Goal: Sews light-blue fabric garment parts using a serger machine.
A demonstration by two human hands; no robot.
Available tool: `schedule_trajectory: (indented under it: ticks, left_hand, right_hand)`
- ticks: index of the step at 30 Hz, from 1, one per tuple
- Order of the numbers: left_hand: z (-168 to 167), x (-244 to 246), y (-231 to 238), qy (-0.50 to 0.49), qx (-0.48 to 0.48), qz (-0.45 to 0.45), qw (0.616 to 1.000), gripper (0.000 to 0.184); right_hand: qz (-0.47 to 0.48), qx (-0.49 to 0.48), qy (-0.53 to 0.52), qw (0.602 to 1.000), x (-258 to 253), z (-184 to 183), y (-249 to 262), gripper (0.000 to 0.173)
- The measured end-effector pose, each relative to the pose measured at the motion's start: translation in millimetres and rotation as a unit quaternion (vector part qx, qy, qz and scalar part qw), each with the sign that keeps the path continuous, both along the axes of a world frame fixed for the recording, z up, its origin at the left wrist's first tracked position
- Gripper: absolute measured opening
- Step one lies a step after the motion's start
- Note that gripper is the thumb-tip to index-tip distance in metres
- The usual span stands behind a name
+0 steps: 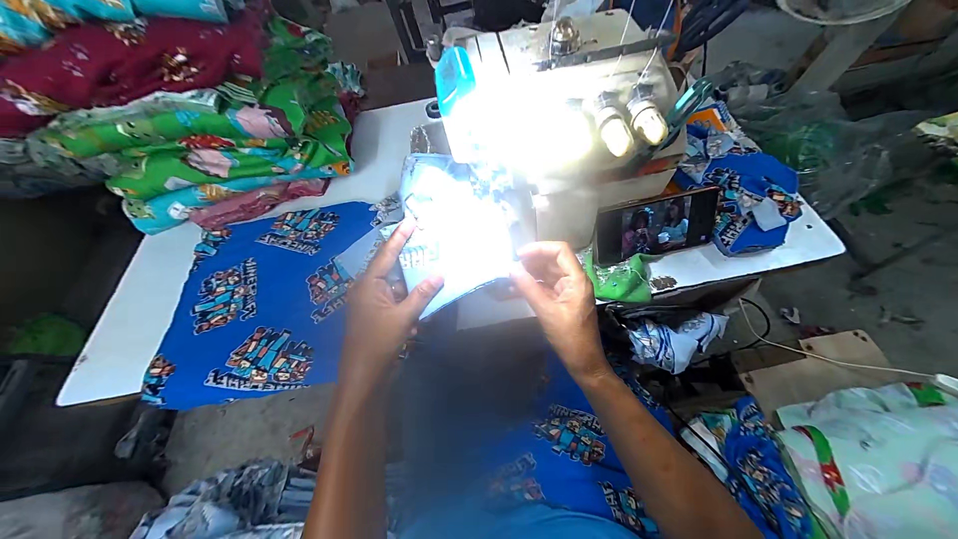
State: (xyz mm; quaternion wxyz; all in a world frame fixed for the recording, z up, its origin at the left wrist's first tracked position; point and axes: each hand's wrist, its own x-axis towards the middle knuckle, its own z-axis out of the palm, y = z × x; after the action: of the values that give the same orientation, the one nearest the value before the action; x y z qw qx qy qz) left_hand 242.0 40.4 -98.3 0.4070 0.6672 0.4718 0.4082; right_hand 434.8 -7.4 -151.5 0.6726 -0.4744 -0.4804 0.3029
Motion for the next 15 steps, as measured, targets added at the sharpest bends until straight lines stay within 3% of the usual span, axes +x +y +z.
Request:
schedule_trajectory:
  ticks: [7, 12, 15]
  left_hand:
    - [3, 0, 9, -0.016, -0.012, 0.005, 1.000, 0.072]
    - [0, 2, 53, -0.054, -0.020, 0.011, 0.998, 0.068]
    - [-2, 6, 74, -0.061, -0.022, 0.040, 0.997, 0.067]
  right_hand:
    - [-0.046, 0.001, -0.145, 0.988, 5, 5, 3, 0.017]
    - [-0.100, 0.016, -0.366, 0.925, 8, 21, 20, 0.031]
    - [-0.111, -0.013, -0.413, 0.904, 8, 23, 22, 0.038]
